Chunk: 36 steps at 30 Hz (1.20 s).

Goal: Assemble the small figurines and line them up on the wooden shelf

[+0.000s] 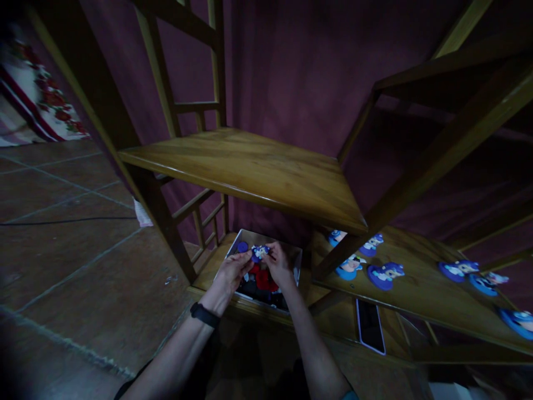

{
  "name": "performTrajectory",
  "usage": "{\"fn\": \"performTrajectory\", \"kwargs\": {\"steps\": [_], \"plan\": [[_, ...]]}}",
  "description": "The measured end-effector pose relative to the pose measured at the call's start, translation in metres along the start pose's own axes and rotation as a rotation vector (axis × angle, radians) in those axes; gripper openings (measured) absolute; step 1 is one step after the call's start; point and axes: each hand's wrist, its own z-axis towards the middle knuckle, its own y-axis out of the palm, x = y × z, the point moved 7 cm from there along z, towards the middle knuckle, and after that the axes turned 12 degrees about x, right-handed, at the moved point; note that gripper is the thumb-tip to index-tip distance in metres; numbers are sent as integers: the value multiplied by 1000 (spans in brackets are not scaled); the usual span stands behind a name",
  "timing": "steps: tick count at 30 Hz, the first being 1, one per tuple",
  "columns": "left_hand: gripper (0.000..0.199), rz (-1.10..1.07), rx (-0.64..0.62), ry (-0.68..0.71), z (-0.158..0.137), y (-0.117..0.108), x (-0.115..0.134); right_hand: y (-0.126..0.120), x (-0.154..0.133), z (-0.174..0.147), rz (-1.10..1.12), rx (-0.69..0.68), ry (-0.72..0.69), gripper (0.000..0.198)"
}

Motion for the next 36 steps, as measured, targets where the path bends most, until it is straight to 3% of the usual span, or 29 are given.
{"fn": "performTrajectory", "kwargs": {"steps": [9,15,20,25,28,36], "plan": [[12,64,-29,-195,4,-5,3,5,-7,-5,-26,-138,-39,24],[11,80,-59,-240,7,-5,0,2,-9,-10,-95,-129,-69,22],[12,162,-32,-170,12,-4,-1,1,-12,-9,-99,-144,-107,19],[14,177,-75,-59,12,5,1,-5,-6,6,-60,-67,-113,19],[16,186,-36,2,11,4,4,-5,-1,10,-107,-41,-127,19],[18,208,-14,-27,11,-2,5,1,3,7,-321,-95,-140,20]]}}
